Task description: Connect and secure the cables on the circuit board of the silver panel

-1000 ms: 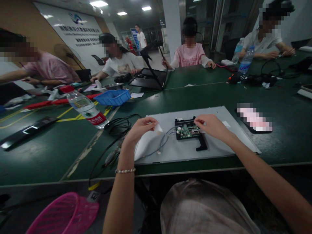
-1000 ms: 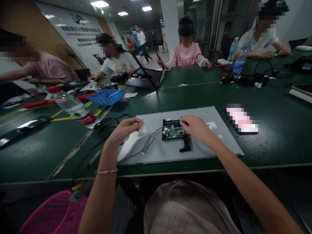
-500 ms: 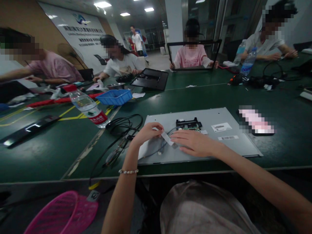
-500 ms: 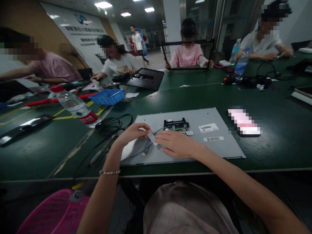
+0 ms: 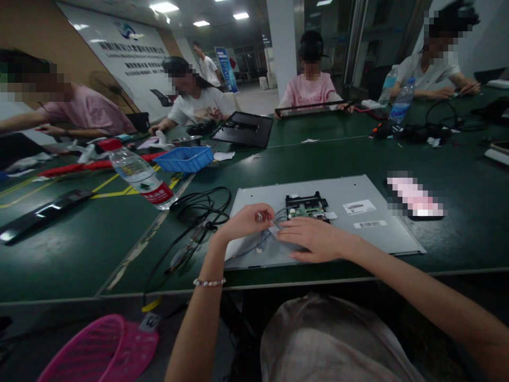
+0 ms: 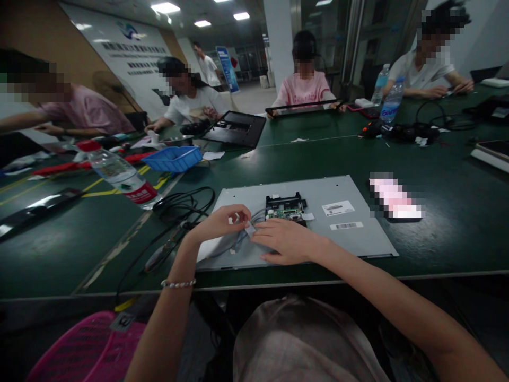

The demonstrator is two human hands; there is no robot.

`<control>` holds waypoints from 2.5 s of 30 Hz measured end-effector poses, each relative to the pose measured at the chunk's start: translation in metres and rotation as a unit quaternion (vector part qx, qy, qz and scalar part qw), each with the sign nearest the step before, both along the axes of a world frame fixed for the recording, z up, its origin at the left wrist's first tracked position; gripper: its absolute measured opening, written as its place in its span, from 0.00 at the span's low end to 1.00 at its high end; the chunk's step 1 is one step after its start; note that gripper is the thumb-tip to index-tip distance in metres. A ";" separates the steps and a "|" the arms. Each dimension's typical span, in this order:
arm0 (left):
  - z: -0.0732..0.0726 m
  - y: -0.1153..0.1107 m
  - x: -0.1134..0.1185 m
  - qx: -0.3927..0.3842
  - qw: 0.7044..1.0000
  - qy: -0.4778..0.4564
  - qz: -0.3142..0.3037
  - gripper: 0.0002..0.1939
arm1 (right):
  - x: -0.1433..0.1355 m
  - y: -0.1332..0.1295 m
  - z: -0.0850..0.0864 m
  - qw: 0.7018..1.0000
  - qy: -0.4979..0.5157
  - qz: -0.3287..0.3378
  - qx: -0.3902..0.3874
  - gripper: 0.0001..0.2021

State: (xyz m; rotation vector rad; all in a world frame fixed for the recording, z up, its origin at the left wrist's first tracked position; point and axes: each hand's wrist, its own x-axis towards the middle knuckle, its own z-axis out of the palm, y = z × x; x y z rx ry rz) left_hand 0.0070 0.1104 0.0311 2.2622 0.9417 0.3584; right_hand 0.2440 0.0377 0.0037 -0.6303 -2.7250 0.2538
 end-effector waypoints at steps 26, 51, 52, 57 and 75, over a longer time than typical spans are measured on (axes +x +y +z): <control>-0.021 0.013 -0.004 0.043 0.996 0.070 0.023 0.14 | 0.004 -0.004 0.004 1.000 -0.002 0.011 -0.022 0.21; -0.013 0.006 -0.007 0.142 0.989 0.040 0.013 0.16 | 0.010 -0.002 0.003 0.996 0.088 -0.010 -0.021 0.17; -0.012 0.006 -0.007 0.155 0.987 0.033 0.019 0.16 | 0.013 0.000 0.003 0.994 0.105 -0.031 -0.015 0.16; -0.011 0.007 -0.009 0.157 0.987 0.038 0.017 0.17 | 0.042 0.015 0.006 0.957 0.152 -0.247 -0.003 0.14; -0.016 0.009 -0.011 0.093 0.993 0.061 0.044 0.16 | 0.091 0.031 -0.011 0.911 0.040 -0.372 -0.173 0.11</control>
